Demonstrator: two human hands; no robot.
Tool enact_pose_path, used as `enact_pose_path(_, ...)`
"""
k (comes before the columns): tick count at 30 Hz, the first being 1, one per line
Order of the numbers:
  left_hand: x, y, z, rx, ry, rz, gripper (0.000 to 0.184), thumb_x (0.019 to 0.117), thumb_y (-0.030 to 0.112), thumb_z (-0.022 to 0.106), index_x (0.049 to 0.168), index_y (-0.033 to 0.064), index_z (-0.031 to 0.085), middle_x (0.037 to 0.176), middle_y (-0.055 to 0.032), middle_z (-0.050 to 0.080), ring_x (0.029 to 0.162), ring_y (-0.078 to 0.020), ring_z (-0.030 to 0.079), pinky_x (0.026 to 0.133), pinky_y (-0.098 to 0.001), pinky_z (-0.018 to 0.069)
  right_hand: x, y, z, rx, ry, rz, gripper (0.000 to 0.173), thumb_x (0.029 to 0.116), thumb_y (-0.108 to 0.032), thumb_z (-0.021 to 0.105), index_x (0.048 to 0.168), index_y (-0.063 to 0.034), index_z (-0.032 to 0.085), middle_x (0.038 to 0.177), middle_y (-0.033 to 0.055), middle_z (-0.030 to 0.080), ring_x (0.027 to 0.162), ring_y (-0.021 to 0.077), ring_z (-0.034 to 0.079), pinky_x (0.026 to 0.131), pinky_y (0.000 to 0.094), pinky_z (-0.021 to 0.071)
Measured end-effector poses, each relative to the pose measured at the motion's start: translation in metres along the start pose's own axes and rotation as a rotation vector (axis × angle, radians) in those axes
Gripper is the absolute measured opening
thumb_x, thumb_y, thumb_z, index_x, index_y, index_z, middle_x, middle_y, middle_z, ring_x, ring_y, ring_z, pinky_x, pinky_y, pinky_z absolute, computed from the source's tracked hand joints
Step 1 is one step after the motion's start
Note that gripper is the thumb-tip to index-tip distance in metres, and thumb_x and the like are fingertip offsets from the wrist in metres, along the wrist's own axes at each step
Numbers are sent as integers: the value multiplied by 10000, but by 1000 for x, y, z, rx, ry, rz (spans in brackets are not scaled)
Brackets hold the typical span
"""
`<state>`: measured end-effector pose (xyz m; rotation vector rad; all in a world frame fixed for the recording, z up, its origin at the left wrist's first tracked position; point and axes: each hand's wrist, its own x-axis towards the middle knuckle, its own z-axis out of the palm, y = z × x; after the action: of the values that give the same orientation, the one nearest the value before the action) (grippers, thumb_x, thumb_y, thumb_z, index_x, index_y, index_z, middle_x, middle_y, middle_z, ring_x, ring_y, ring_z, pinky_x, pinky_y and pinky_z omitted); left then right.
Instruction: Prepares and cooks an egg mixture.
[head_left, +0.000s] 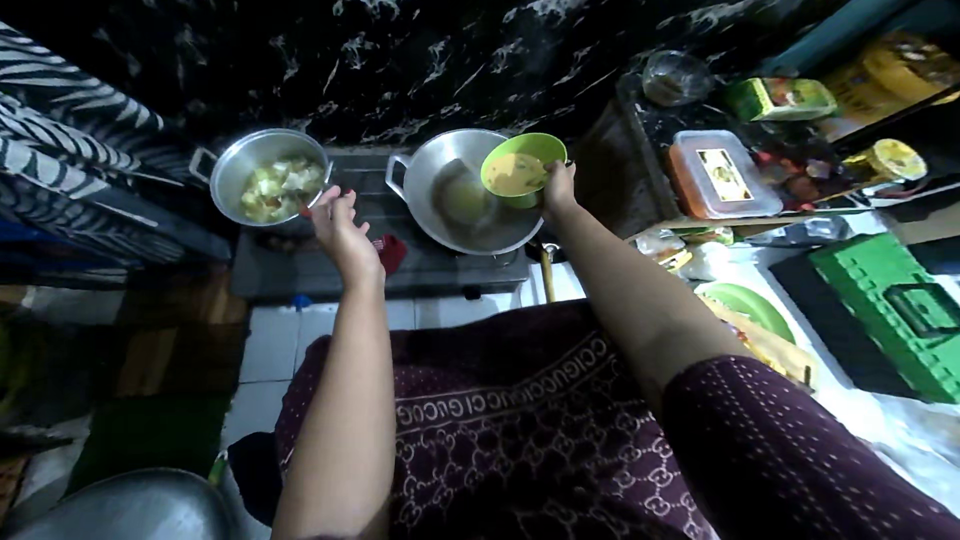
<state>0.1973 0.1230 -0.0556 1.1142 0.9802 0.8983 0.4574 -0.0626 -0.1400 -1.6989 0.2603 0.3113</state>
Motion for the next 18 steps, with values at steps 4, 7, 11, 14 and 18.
enact_pose_path(4, 0, -1, 2, 0, 6, 0, 420, 1043, 267, 478, 1388, 34, 532, 1428, -152, 528, 1275, -279, 540, 966, -491, 500, 1, 1, -3, -70, 10, -8, 587, 1064, -334, 411, 1600, -180, 228, 1481, 189, 513, 1272, 336, 583, 946, 568, 537)
enact_pose_path(7, 1, -3, 2, -1, 10, 19, 404, 1047, 268, 479, 1367, 27, 534, 1397, -147, 533, 1219, -257, 563, 937, -462, 514, 4, 5, -3, -82, 14, -45, 582, 1064, -333, 413, 1596, -167, 247, 1460, 199, 529, 1247, 335, 598, 945, 562, 543)
enact_pose_path(11, 2, -1, 1, 7, 12, 10, 407, 1052, 269, 480, 1370, 21, 535, 1386, -158, 534, 1205, -265, 569, 934, -464, 516, 4, 8, 0, -110, 25, -43, 567, 1066, -343, 418, 1586, -170, 274, 1440, 193, 548, 1241, 327, 603, 946, 558, 540)
enact_pose_path(14, 4, 0, 0, 1, 27, -2, 410, 1057, 266, 479, 1385, 28, 538, 1425, -154, 520, 1246, -280, 553, 951, -477, 510, 0, 7, 1, -159, 25, -37, 553, 1076, -352, 419, 1584, -176, 291, 1435, 186, 563, 1259, 335, 598, 970, 570, 528)
enact_pose_path(18, 4, 0, -1, 5, 31, 2, 385, 1058, 266, 481, 1358, 36, 557, 1433, -142, 519, 1265, -276, 545, 957, -476, 508, -7, 0, 3, -224, 37, -14, 555, 1074, -381, 426, 1585, -197, 311, 1417, 206, 577, 1251, 375, 602, 952, 612, 524)
